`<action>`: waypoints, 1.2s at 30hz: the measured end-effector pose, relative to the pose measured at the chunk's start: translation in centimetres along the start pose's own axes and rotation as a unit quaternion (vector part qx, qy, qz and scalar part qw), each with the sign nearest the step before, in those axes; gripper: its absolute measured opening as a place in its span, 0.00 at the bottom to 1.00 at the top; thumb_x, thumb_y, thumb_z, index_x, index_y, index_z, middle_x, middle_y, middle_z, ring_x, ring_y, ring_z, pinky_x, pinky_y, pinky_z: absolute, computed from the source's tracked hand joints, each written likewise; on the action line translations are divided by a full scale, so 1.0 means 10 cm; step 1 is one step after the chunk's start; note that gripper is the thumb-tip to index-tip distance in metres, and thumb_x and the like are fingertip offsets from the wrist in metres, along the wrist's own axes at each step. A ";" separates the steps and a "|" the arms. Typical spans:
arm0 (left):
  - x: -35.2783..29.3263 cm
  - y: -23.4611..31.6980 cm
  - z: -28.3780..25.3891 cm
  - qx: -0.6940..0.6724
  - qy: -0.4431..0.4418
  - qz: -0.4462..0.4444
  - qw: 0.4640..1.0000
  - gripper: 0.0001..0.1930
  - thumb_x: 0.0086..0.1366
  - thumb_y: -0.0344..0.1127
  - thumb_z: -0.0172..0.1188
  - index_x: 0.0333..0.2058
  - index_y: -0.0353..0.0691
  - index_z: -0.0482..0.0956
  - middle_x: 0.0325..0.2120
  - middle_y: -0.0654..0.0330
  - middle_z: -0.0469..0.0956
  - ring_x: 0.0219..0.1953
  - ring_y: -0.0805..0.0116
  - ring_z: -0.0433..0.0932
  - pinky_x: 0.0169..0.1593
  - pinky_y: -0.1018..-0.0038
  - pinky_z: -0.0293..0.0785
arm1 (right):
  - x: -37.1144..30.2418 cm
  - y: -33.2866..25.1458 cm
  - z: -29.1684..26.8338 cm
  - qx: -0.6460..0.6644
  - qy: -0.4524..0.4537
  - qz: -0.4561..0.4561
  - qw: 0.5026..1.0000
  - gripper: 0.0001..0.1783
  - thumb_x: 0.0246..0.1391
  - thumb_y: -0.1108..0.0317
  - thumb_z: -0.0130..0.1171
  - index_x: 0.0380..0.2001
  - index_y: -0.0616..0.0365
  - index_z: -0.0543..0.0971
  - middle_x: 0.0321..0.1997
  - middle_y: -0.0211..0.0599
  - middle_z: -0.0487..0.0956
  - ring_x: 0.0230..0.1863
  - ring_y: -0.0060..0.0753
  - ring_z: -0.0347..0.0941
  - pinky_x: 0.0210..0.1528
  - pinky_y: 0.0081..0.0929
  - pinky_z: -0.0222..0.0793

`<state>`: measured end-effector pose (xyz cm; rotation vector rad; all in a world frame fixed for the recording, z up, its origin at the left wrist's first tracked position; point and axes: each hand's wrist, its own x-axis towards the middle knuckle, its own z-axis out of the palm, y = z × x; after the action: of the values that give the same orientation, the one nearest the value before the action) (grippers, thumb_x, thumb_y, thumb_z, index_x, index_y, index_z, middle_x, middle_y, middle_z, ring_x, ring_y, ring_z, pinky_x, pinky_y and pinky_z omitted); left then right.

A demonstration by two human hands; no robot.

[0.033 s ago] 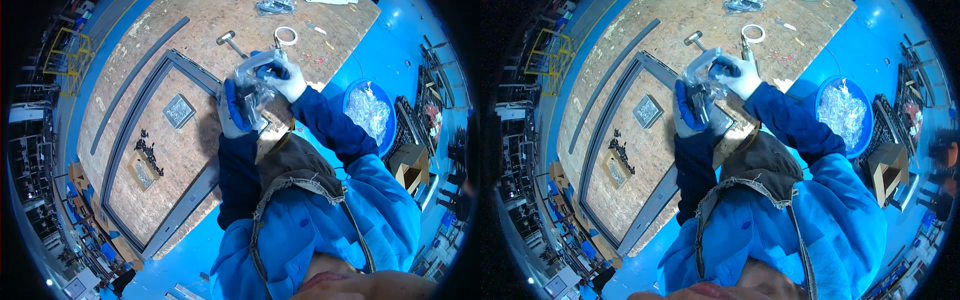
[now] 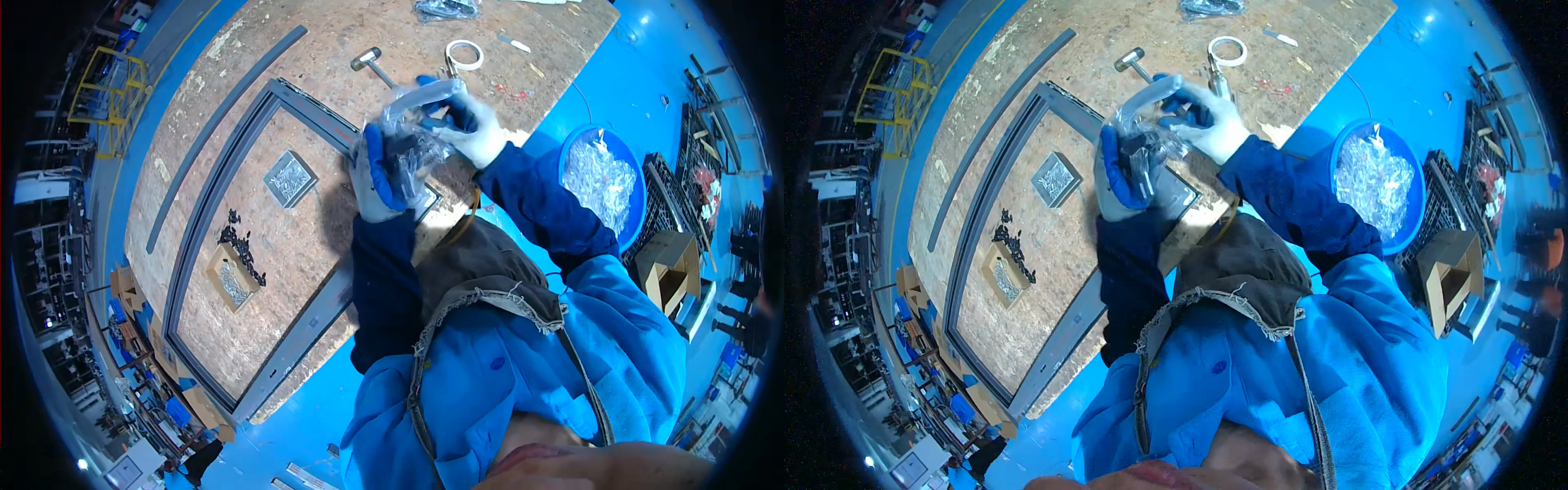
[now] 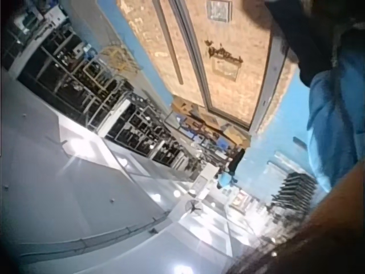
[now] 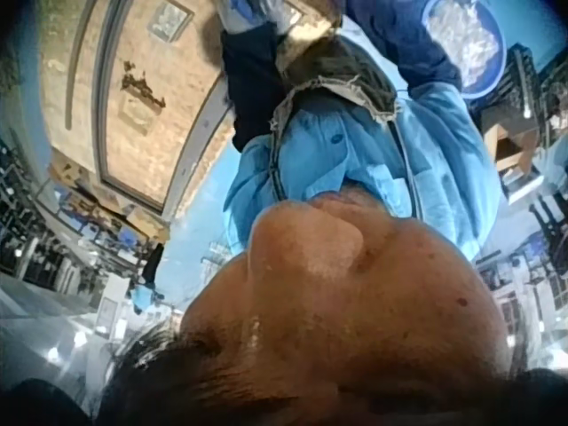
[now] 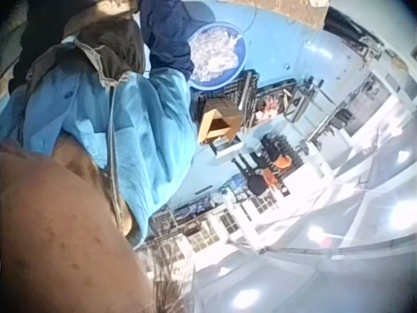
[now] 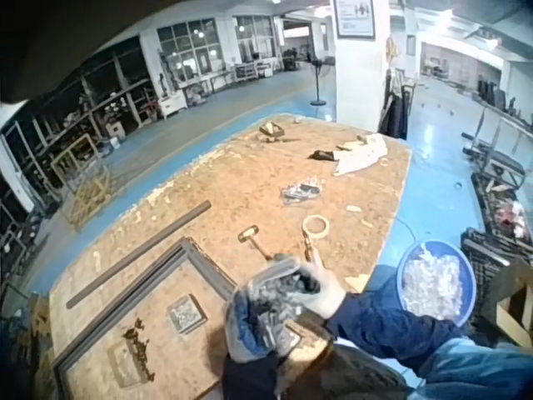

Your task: Assembling a large rectangular metal frame by attaching handles and other components using a hammer, wrench, and power drill.

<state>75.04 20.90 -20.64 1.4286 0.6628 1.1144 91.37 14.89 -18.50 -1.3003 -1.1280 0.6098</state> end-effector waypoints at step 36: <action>-0.71 0.97 3.21 0.075 -0.244 -0.272 0.928 0.10 0.63 0.33 0.53 0.35 0.30 0.75 0.22 0.57 0.77 0.20 0.73 0.75 0.26 0.79 0.71 | -1.24 0.41 -2.88 0.475 0.344 0.010 0.810 0.23 0.61 0.54 0.47 0.54 0.56 0.69 0.33 0.26 0.75 0.26 0.12 0.64 0.26 0.11 0.60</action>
<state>99.21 -0.87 -9.88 1.4505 0.7271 0.2588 113.33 -7.48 -22.83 -0.5373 -0.1126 0.5304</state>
